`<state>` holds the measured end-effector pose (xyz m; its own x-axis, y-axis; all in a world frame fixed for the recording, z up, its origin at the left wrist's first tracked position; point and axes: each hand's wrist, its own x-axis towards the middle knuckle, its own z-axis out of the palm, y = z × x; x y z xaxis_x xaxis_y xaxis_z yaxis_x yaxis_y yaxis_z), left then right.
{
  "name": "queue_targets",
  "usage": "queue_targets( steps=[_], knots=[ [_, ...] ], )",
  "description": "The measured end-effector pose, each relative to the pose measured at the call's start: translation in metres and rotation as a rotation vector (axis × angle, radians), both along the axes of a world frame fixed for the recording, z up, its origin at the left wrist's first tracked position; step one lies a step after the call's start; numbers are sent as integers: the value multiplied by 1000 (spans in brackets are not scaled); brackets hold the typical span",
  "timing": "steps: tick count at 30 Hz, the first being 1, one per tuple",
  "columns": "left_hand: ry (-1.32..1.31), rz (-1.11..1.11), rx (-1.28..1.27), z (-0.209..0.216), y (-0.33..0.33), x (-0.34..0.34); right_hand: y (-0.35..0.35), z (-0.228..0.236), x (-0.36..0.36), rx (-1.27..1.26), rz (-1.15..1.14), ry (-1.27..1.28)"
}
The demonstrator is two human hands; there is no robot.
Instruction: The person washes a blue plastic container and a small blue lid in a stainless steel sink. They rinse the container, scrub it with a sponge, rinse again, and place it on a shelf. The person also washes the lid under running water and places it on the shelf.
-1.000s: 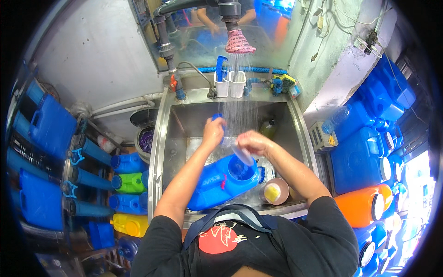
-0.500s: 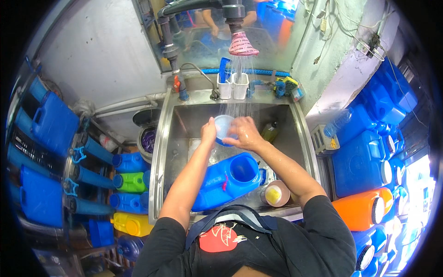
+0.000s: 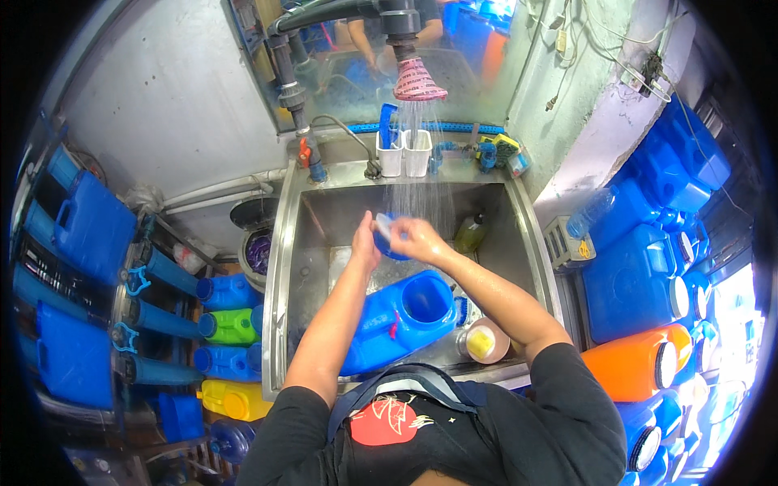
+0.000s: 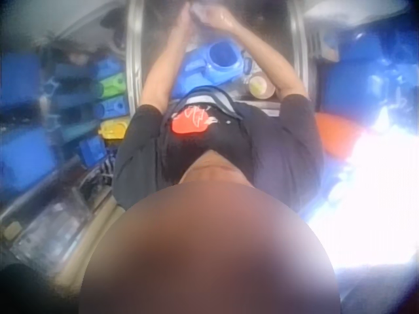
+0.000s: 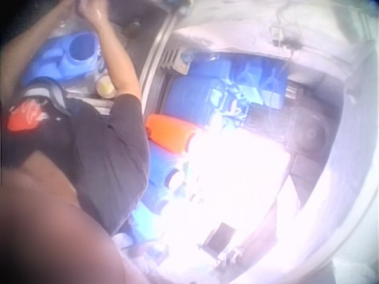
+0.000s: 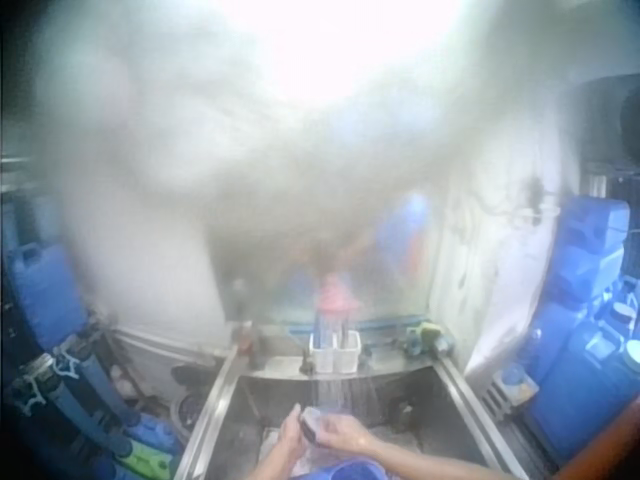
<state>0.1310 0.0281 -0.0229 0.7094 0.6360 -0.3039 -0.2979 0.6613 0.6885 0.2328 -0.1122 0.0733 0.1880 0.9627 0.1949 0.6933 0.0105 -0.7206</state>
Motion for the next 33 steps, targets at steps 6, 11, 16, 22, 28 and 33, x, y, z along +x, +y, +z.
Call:
queue_targets(
  steps=[6, 11, 16, 22, 28, 33],
  knots=[
    [477, 68, 459, -35, -5, -20, 32, 23, 7, 37, -399, 1483],
    [334, -70, 182, -15, -29, -18, 18, 24, 8, 130, -206, 465],
    [-143, -107, -317, 25, -27, -11, -4, -1, 19, 430, -87, -413],
    [342, 75, 331, 32, -19, -4, -17, -4, 36, -24, -28, -443],
    [517, 88, 472, 14, -22, 0, -13, 14, 13, -234, -46, -191],
    [361, 113, 363, 4, -1, -7, -19, 22, 21, -177, 81, -383]
  ],
)
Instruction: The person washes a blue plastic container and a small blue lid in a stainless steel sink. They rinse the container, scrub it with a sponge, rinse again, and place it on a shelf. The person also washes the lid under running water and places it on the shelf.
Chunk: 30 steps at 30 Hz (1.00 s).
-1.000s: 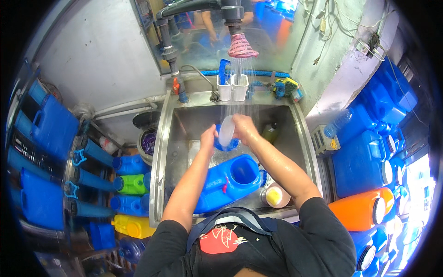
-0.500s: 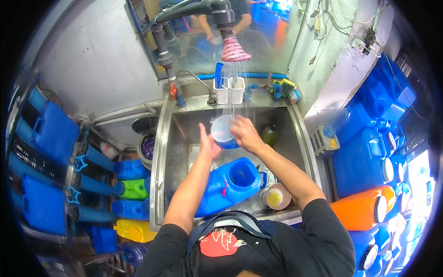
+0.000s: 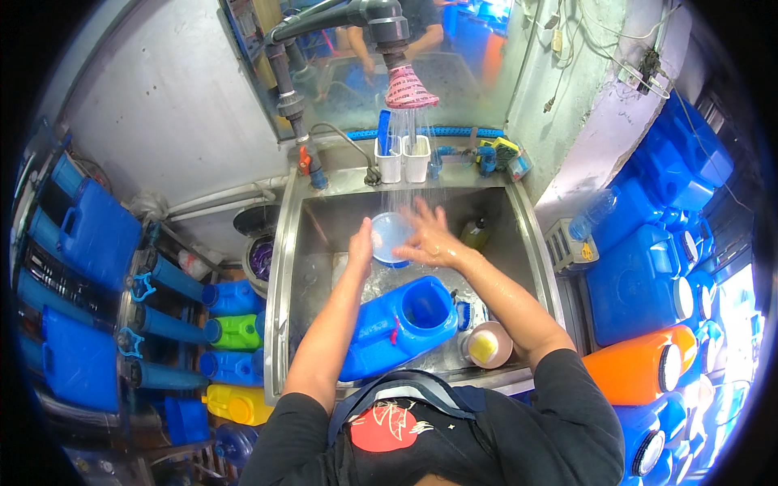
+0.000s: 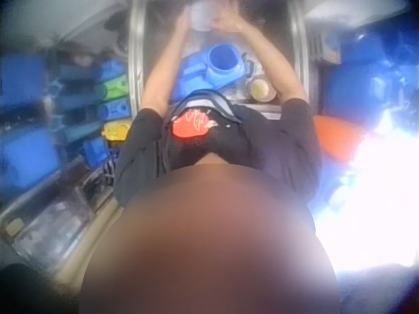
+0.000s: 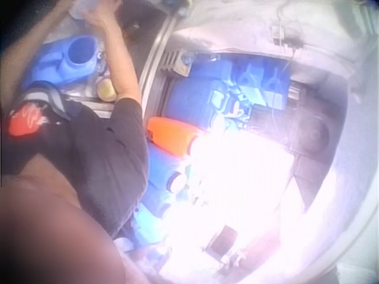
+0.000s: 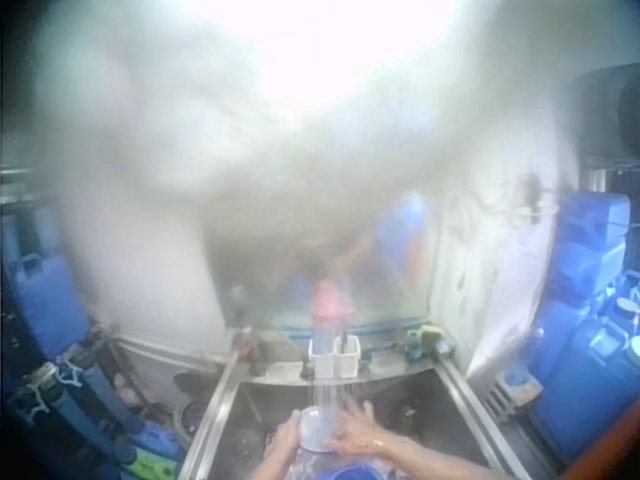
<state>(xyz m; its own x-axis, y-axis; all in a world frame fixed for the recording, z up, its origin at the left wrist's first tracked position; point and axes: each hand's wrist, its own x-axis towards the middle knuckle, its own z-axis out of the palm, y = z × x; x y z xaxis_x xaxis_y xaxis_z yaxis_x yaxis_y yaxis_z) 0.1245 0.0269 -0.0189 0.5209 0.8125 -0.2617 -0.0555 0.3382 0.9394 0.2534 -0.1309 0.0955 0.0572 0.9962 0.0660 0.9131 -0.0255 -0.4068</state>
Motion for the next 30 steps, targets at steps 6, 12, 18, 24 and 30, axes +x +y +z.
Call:
queue_targets(
  steps=[6, 12, 18, 24, 30],
  knots=[
    [-507, -173, -497, 0, -17, 6, 23, 8, 12, 306, -92, 273],
    [-413, -76, -646, 5, -41, 17, 57, 17, -3, 305, -91, 197],
    [-15, 48, -151, 4, -30, 17, 64, -5, -1, 541, -319, 1304],
    [-127, 314, 400, 39, -56, 15, 48, -46, 2, 526, -510, 1650],
    [253, -149, 924, 76, -96, 29, 33, -56, -29, 406, -362, 2252]
  ],
)
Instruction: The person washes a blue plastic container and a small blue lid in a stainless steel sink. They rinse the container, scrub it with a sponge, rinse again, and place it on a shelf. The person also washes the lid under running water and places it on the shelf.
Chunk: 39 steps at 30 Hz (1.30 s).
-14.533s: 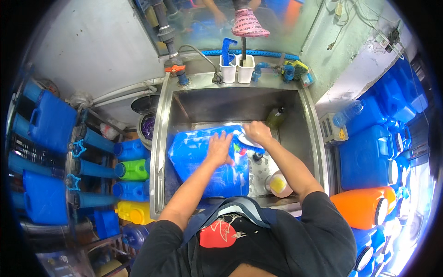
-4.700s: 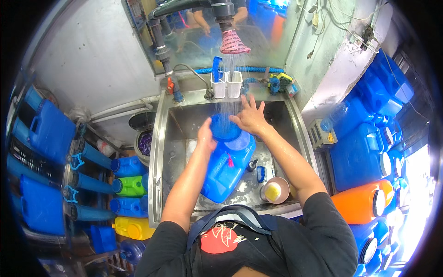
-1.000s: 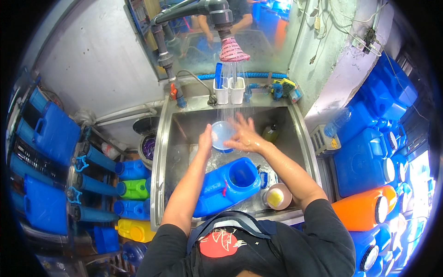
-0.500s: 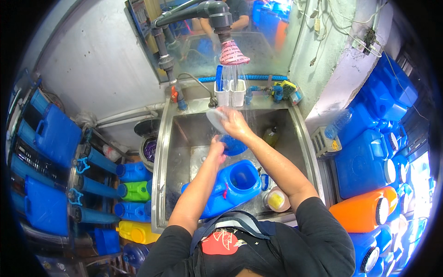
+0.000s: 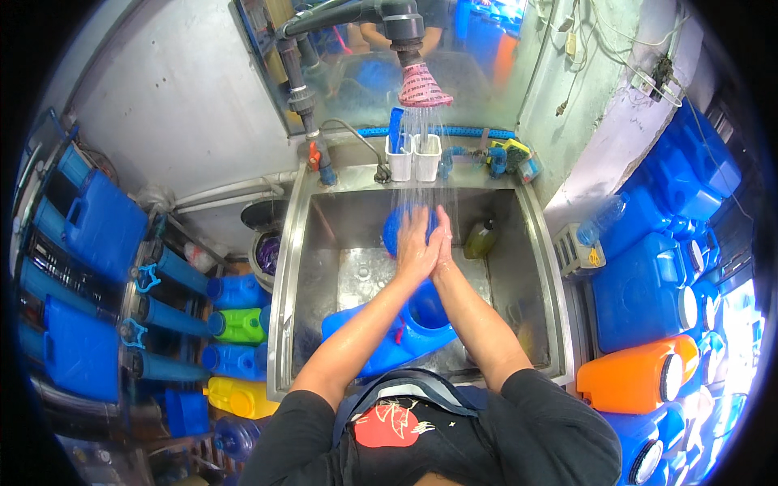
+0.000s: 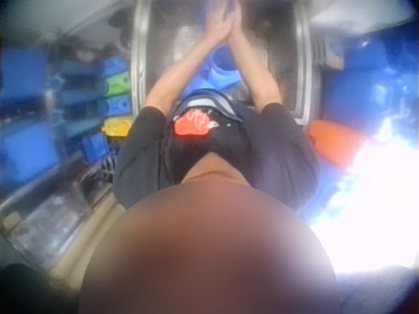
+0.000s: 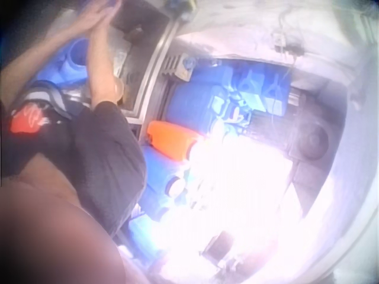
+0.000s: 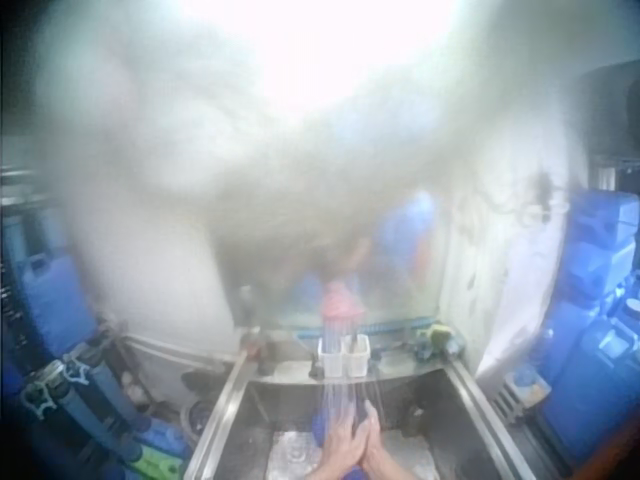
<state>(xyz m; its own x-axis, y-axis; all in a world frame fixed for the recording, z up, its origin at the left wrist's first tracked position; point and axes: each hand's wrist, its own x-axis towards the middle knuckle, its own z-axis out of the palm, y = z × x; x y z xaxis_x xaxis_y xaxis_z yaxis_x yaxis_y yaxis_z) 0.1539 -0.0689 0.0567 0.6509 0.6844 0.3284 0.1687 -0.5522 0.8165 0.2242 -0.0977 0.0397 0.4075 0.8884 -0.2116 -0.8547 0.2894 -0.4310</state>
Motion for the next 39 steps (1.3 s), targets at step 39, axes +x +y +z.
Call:
queue_targets(
  steps=[39],
  knots=[
    [-263, 424, -1226, -91, 32, -64, 11, -24, 173, -1210, -212, -1878]
  ],
)
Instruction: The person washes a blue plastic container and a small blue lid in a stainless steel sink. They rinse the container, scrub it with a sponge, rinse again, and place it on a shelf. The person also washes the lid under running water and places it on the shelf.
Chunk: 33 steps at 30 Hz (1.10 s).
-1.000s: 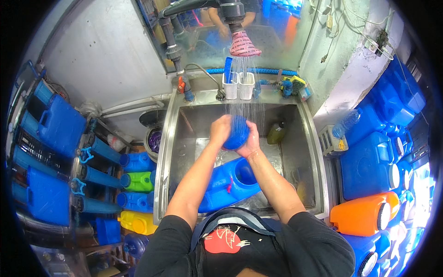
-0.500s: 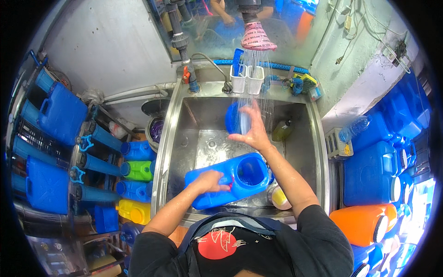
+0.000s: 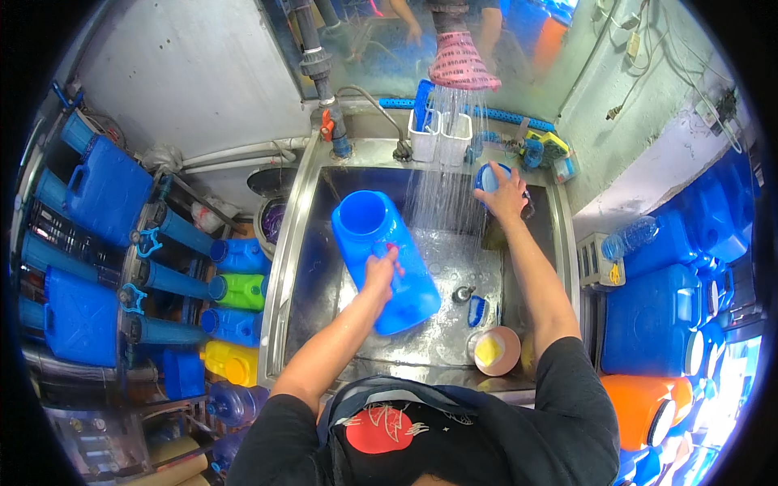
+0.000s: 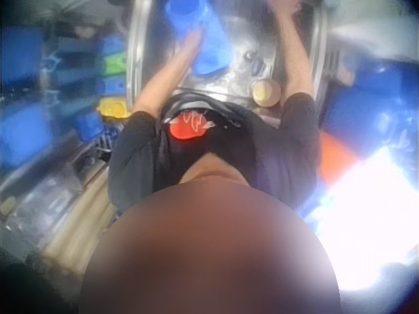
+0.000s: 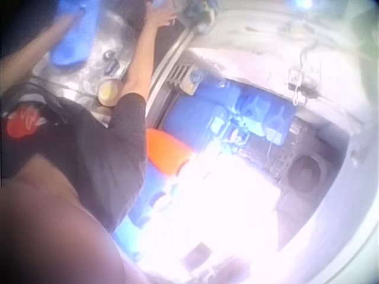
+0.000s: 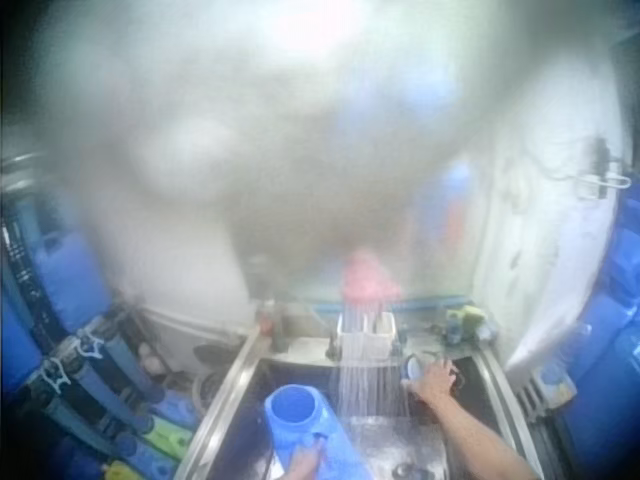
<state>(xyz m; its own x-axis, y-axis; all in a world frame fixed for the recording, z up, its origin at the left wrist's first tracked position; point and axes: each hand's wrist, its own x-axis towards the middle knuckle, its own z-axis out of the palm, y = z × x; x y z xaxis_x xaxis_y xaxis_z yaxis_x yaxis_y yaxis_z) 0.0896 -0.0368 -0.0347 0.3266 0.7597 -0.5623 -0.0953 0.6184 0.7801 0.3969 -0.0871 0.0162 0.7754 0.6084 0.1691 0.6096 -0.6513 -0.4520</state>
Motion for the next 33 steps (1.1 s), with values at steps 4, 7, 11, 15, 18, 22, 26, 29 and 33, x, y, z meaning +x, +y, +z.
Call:
queue_targets(
  steps=[4, 7, 11, 15, 18, 22, 26, 29, 33],
  knots=[
    [-220, 66, -138, -2, 20, 47, 17, -1, 37, -99, 74, -99],
    [-180, -45, -146, -3, 38, 63, 26, -13, 63, -64, 160, -147],
    [-214, -96, -140, -10, 56, 73, 27, -29, 69, 28, 130, -469],
    [-183, -73, -95, -16, 61, 73, 5, -29, 7, 409, 158, -373],
    [-313, -46, -61, -16, 54, 71, -36, -36, -74, 458, 444, 9],
    [-342, 91, -80, -11, 38, 70, -75, -47, -140, 246, 720, -192],
    [-96, 8, -40, -2, 25, 52, -83, -33, -173, -80, 606, 20],
    [42, -307, 104, 3, 14, 17, -88, -4, -185, -327, 892, 49],
    [246, -798, 239, 9, 6, -30, -63, 22, -188, 3, 841, 15]
  ],
)
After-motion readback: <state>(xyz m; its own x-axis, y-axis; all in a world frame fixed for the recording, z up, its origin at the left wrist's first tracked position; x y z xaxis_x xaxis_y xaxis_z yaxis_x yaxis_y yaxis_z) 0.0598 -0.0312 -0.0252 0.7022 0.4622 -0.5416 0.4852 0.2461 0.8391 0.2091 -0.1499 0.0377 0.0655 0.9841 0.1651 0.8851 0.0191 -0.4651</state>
